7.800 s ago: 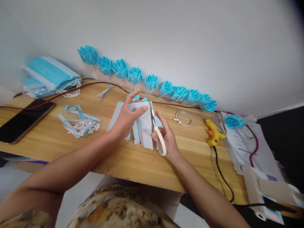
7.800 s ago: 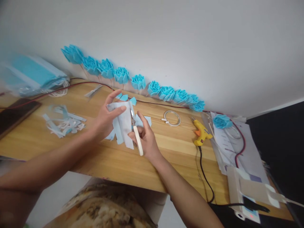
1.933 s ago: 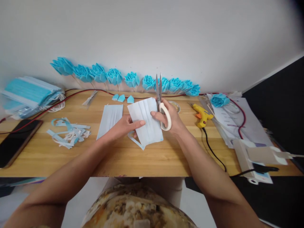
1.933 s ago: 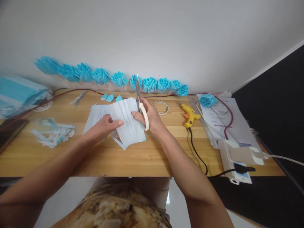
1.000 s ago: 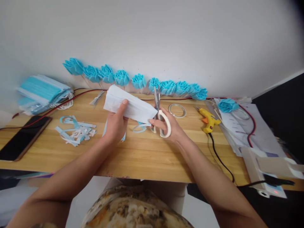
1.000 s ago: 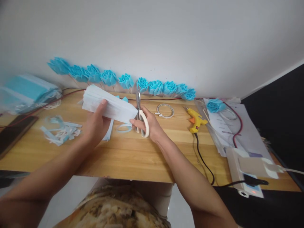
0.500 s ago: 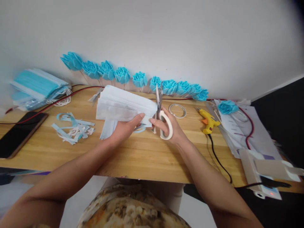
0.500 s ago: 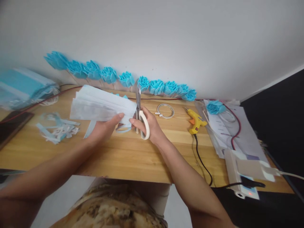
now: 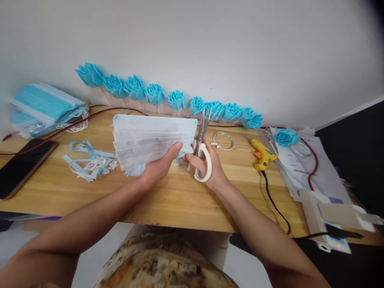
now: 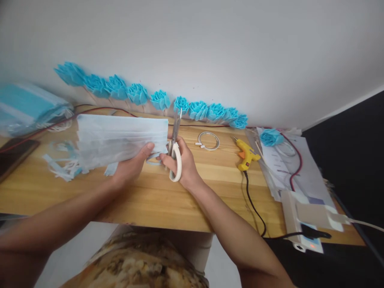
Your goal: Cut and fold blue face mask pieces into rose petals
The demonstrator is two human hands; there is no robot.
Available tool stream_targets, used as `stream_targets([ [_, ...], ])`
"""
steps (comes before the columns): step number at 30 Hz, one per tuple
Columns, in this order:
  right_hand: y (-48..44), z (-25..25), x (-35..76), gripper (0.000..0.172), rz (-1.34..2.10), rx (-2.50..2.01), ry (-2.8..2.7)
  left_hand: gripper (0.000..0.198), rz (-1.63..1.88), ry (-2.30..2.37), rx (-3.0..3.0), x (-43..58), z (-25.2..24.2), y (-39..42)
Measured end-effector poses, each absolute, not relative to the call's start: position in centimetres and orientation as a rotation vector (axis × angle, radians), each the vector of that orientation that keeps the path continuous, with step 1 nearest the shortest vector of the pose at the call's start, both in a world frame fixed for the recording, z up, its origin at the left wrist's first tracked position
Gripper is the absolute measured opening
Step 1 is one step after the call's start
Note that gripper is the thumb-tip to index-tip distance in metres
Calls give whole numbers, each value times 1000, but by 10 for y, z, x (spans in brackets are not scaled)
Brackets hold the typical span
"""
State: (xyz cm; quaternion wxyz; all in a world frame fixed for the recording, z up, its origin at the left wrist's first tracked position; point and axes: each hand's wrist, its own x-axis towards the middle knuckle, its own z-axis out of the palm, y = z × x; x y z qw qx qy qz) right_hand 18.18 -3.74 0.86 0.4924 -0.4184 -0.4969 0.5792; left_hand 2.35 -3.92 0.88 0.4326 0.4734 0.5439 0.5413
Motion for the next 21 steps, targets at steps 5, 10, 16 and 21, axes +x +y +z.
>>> stream_targets([
  [5, -36, 14, 185, 65, 1338, -1063, -1256, 29, 1256, 1282, 1222, 26, 19, -39],
  [10, -33, 16, 187, 65, 1298, -1052, -1289, 28, 1120, 1519, 1216, 22, 26, -39],
  [16, -30, 14, 187, 62, 1265, -1042, -1285, 38, 1148, 1489, 1262, 17, 23, -36],
  [21, -32, 17, 191, 50, 1288, -1040, -1298, 38, 1184, 1501, 1252, 14, 32, -30],
])
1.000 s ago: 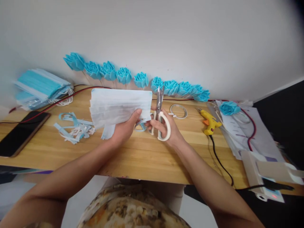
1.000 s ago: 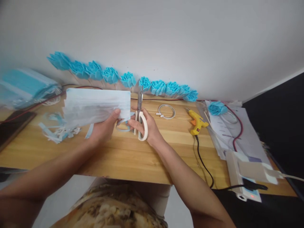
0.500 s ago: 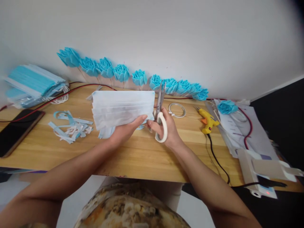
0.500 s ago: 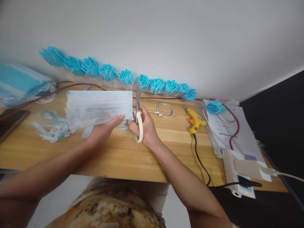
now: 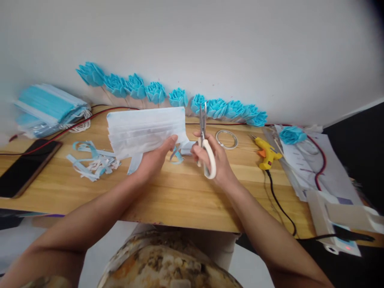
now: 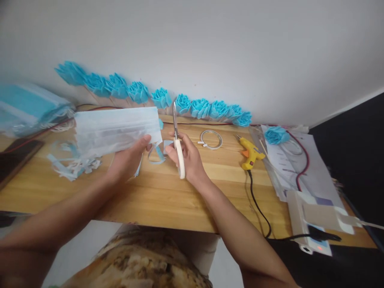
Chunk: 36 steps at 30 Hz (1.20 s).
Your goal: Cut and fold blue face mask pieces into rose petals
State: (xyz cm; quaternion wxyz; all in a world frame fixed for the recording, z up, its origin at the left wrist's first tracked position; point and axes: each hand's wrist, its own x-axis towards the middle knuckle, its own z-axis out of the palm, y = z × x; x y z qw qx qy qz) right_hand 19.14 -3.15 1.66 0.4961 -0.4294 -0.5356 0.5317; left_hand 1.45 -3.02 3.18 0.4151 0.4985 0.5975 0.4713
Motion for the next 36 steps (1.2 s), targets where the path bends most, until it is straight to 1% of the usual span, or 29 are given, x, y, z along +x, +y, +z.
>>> stream_targets([
  [3, -40, 26, 196, 50, 1416, -992, -1347, 40, 1237, 1573, 1186, 12, 34, -25],
  [8, -56, 36, 194, 65, 1832, -879, -1385, 42, 1327, 1611, 1110, 6, 33, -17],
  [11, -59, 34, 189, 67, 1936, -899, -1374, 45, 1345, 1634, 1102, 2, 35, -14],
  [16, -56, 30, 184, 70, 1844, -1016, -1398, 42, 1349, 1615, 1038, 6, 39, -18],
  [23, -49, 24, 186, 65, 1703, -1007, -1417, 35, 1324, 1495, 1060, 18, 27, -29],
  [26, -46, 20, 187, 68, 1675, -1025, -1410, 38, 1332, 1460, 1056, 17, 21, -29],
  [29, -46, 19, 188, 71, 1656, -1026, -1409, 36, 1356, 1433, 1070, 16, 17, -27],
  [34, -46, 20, 189, 64, 1588, -971, -1477, 34, 1313, 1394, 1052, 17, 17, -27],
  [36, -46, 21, 190, 64, 1573, -969, -1489, 32, 1283, 1423, 1025, 18, 20, -28],
])
